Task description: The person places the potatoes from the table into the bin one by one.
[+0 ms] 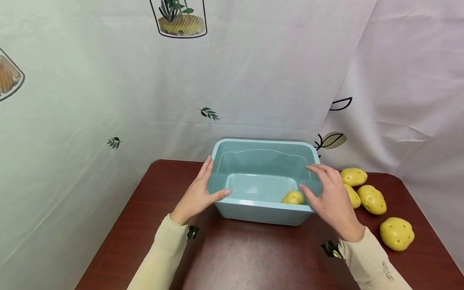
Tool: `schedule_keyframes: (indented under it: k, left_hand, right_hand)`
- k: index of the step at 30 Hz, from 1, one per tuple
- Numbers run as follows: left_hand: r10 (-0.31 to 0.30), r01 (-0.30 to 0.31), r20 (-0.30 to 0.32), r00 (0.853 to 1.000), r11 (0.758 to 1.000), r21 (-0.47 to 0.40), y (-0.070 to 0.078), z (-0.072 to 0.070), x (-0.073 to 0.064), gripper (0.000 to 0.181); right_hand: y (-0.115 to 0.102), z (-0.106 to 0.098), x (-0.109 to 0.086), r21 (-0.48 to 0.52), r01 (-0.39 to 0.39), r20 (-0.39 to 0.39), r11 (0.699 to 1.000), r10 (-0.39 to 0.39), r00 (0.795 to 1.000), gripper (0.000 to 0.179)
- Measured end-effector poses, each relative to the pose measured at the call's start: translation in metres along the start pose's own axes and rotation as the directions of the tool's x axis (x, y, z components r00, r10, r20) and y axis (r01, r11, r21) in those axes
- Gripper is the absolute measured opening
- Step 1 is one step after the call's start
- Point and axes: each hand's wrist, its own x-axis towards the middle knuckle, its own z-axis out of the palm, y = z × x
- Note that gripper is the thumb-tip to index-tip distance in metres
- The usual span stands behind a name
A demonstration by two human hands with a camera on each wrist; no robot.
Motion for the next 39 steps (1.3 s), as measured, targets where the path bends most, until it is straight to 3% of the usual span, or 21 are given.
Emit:
schedule_keyframes:
  k: [31,39]
  left_hand:
    - [0.000,0.000,0.001,1.000,1.000,-0.010,0.001,-0.001,-0.001,0.109]
    - [-0.001,0.001,-0.001,1.000,1.000,-0.012,0.000,0.000,0.000,0.107]
  right_hand:
    - [0.006,-0.021,-0.010,-0.016,0.009,-0.056,1.000,-0.010,0.998,0.055]
    - [0.008,-0.028,-0.016,-0.022,-0.018,-0.042,1.000,0.018,0.999,0.056]
